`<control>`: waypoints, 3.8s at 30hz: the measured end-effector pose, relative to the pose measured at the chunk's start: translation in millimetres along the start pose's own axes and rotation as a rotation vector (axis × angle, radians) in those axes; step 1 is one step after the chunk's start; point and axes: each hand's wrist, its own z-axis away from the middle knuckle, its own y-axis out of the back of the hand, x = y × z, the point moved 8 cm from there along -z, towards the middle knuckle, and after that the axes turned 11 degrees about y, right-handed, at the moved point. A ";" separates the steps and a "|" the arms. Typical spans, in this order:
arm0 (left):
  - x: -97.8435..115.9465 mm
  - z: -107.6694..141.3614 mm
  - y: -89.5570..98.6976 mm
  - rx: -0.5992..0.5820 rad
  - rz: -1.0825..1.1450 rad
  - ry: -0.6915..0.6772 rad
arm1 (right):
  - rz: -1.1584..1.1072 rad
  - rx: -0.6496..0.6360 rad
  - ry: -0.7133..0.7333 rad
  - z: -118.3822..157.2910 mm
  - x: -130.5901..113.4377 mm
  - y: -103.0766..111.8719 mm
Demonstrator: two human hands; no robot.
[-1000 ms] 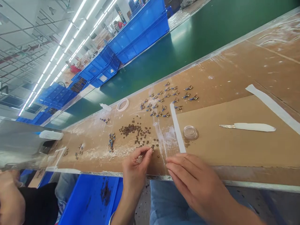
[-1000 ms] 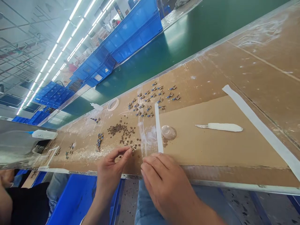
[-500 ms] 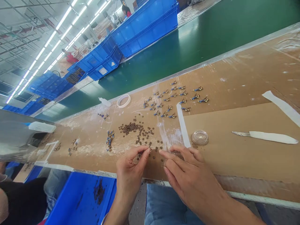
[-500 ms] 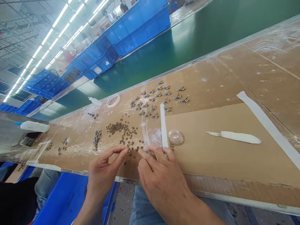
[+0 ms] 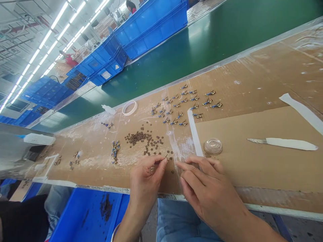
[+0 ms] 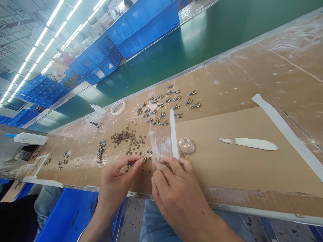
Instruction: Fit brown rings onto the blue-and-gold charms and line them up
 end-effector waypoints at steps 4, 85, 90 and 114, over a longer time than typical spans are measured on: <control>-0.2 1.9 -4.9 0.022 -0.038 0.002 | -0.020 0.033 -0.006 2.6 -0.6 2.3; 4.2 43.7 19.2 0.057 0.241 0.088 | -0.503 0.222 -0.146 1.4 14.6 15.5; 25.9 51.3 24.1 0.055 0.245 -0.057 | -0.542 0.206 -0.120 2.4 12.1 23.9; 58.1 64.6 30.5 0.070 0.243 -0.338 | -0.512 0.256 0.016 1.7 -2.4 46.6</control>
